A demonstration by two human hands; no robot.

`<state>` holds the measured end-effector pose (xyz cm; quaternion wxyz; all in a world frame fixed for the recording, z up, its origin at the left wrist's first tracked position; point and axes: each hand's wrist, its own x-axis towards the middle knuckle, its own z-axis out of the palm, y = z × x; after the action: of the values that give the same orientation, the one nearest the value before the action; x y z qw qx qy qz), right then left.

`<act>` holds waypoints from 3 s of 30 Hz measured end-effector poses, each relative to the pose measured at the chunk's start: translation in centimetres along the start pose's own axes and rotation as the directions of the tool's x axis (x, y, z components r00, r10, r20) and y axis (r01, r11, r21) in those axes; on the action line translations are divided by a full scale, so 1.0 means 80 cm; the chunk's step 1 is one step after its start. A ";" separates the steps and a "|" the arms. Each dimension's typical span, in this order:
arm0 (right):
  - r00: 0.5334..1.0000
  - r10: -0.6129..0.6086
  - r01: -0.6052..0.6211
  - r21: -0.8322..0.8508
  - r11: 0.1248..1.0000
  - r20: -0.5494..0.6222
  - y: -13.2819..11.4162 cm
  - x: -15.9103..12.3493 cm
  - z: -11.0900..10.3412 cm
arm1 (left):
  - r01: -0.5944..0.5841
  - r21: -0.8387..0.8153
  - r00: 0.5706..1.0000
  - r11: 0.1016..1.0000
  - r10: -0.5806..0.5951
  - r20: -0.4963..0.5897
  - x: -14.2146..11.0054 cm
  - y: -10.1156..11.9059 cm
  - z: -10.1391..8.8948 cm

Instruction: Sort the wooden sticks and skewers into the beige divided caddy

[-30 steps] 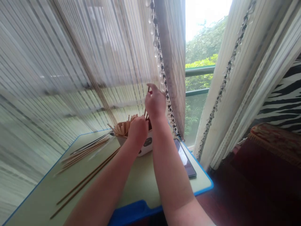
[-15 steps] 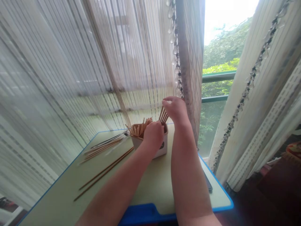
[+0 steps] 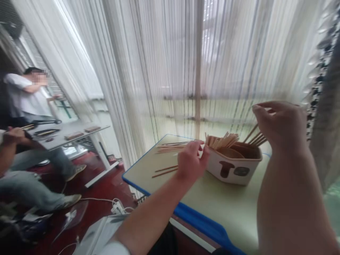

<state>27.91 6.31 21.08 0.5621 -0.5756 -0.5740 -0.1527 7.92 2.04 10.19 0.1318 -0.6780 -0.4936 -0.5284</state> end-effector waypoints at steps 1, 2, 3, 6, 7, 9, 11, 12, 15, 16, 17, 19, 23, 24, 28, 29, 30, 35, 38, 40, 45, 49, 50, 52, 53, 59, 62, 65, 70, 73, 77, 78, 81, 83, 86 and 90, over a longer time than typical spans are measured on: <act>0.999 -0.013 0.010 0.069 0.998 0.042 -0.017 -0.006 0.006 | 0.070 0.039 0.997 0.997 -0.070 -0.020 -0.004 -0.028 0.000; 0.995 -0.026 0.012 0.142 0.990 0.097 -0.034 -0.014 0.013 | 0.136 0.095 0.991 0.986 -0.135 -0.016 -0.008 -0.055 0.001; 0.987 -0.042 0.009 0.208 0.978 0.156 -0.051 -0.023 0.022 | 0.198 0.158 0.980 0.967 -0.201 0.005 -0.012 -0.081 0.001; 0.922 -0.172 0.040 0.357 0.933 0.346 -0.094 -0.053 0.053 | 0.239 0.298 0.932 0.924 -0.304 0.196 -0.023 -0.145 0.003; 0.880 -0.237 0.063 0.395 0.917 0.411 -0.105 -0.063 0.064 | 0.242 0.320 0.908 0.916 -0.330 0.259 -0.027 -0.160 0.003; 0.746 -0.363 0.098 0.448 0.889 0.558 -0.119 -0.083 0.085 | 0.205 0.339 0.862 0.918 -0.333 0.381 -0.036 -0.180 0.003; 0.522 -0.454 0.111 0.471 0.875 0.722 -0.127 -0.101 0.101 | 0.140 0.341 0.827 0.930 -0.299 0.476 -0.043 -0.189 0.002; 0.383 -0.477 0.119 0.470 0.875 0.791 -0.129 -0.109 0.107 | 0.106 0.342 0.809 0.934 -0.281 0.516 -0.046 -0.191 0.002; 0.009 -0.415 0.207 0.404 0.891 0.910 -0.131 -0.126 0.116 | 0.058 0.355 0.749 0.933 -0.275 0.602 -0.050 -0.191 0.001; -0.058 -0.362 0.249 0.365 0.897 0.930 -0.130 -0.130 0.118 | 0.053 0.356 0.733 0.933 -0.279 0.621 -0.050 -0.190 0.000; -0.088 -0.312 0.292 0.324 0.900 0.946 -0.129 -0.132 0.120 | 0.051 0.357 0.722 0.933 -0.281 0.632 -0.050 -0.190 -0.001; -0.075 -0.254 0.352 0.264 0.898 0.964 -0.126 -0.133 0.126 | 0.052 0.362 0.704 0.931 -0.291 0.647 -0.048 -0.189 -0.002; 0.003 -0.273 0.383 0.252 0.889 0.962 -0.116 -0.130 0.136 | 0.057 0.382 0.729 0.923 -0.300 0.615 -0.046 -0.188 -0.002; 0.006 -0.273 0.368 0.252 0.895 0.962 -0.114 -0.129 0.138 | 0.062 0.374 0.759 0.925 -0.287 0.584 -0.046 -0.188 -0.002; 0.019 -0.151 0.207 0.144 0.968 0.988 -0.113 -0.133 0.146 | 0.054 0.298 0.895 0.953 -0.179 0.409 -0.045 -0.186 -0.005; 0.033 -0.110 0.188 0.102 0.977 0.993 -0.114 -0.135 0.149 | 0.043 0.282 0.919 0.958 -0.149 0.365 -0.044 -0.186 -0.007; 0.052 -0.077 0.195 0.066 0.979 0.996 -0.115 -0.136 0.153 | 0.033 0.271 0.938 0.962 -0.124 0.325 -0.043 -0.184 -0.009; 0.174 -0.068 0.399 -0.007 0.917 0.982 -0.114 -0.140 0.175 | -0.001 0.275 0.976 0.962 -0.058 0.208 -0.041 -0.172 -0.020; 0.294 -0.157 0.523 -0.021 0.852 0.943 -0.109 -0.142 0.185 | 0.018 0.317 0.994 0.948 -0.052 0.100 -0.041 -0.160 -0.027; 0.327 -0.212 0.561 -0.008 0.828 0.921 -0.106 -0.144 0.188 | 0.099 0.337 0.994 0.936 -0.081 -0.068 -0.041 -0.154 -0.031; 0.305 -0.229 0.558 0.021 0.829 0.924 -0.108 -0.147 0.185 | 0.458 0.262 0.811 0.849 -0.278 -0.515 -0.038 -0.157 -0.035; 0.319 -0.281 0.586 0.045 0.809 0.905 -0.118 -0.146 0.174 | 0.429 0.398 0.898 0.811 -0.333 -0.288 -0.039 -0.166 -0.030; 0.334 -0.290 0.596 0.037 0.802 0.897 -0.121 -0.145 0.169 | 0.401 0.423 0.915 0.812 -0.336 -0.224 -0.039 -0.167 -0.029; 0.363 -0.298 0.615 0.013 0.788 0.883 -0.128 -0.143 0.159 | 0.375 0.443 0.926 0.814 -0.345 -0.151 -0.041 -0.168 -0.027; 0.376 -0.297 0.624 -0.003 0.781 0.878 -0.132 -0.143 0.153 | 0.372 0.446 0.927 0.814 -0.351 -0.133 -0.042 -0.168 -0.027; 0.508 -0.311 0.627 -0.097 0.773 0.803 -0.154 -0.140 0.113 | 0.333 0.438 0.938 0.835 -0.340 -0.066 -0.044 -0.168 -0.028; 0.627 -0.361 0.563 -0.082 0.822 0.690 -0.156 -0.137 0.102 | 0.349 0.409 0.932 0.843 -0.356 -0.061 -0.044 -0.167 -0.027; 0.707 -0.359 0.470 -0.026 0.882 0.609 -0.151 -0.127 0.101 | 0.370 0.365 0.927 0.854 -0.367 -0.080 -0.044 -0.166 -0.026; 0.616 -0.265 0.237 0.145 0.960 0.742 -0.140 -0.110 0.105 | 0.341 0.319 0.940 0.884 -0.330 -0.092 -0.044 -0.158 -0.026; 0.671 -0.275 0.041 0.335 0.941 0.689 -0.140 -0.106 0.096 | 0.251 0.274 0.968 0.928 -0.245 -0.056 -0.041 -0.141 -0.024; 0.820 -0.298 0.012 0.506 0.862 0.489 -0.138 -0.094 0.059 | 0.106 0.102 0.994 0.989 -0.102 -0.039 -0.022 -0.099 -0.017; 0.857 -0.284 0.023 0.519 0.854 0.430 -0.135 -0.088 0.046 | 0.071 0.047 0.996 0.996 -0.069 -0.050 -0.016 -0.085 -0.014; 0.940 -0.196 0.027 0.513 0.858 0.279 -0.117 -0.066 0.008 | -0.024 -0.108 0.997 0.994 0.015 -0.078 0.006 -0.041 -0.003; 0.973 -0.118 0.004 0.498 0.867 0.199 -0.099 -0.050 -0.014 | -0.085 -0.197 0.995 0.977 0.075 -0.059 0.021 -0.012 0.007; 0.995 -0.015 -0.036 0.481 0.876 0.100 -0.064 -0.029 -0.040 | -0.133 -0.288 0.990 0.948 0.142 0.010 0.040 0.029 0.027; 0.999 0.044 -0.035 0.451 0.892 -0.008 -0.014 -0.010 -0.065 | -0.152 -0.367 0.979 0.918 0.191 0.072 0.059 0.075 0.056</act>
<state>29.16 1.34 22.65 0.6882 -0.4399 -0.5769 -0.0094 15.15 4.81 14.39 0.0249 -0.7586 -0.3333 -0.5593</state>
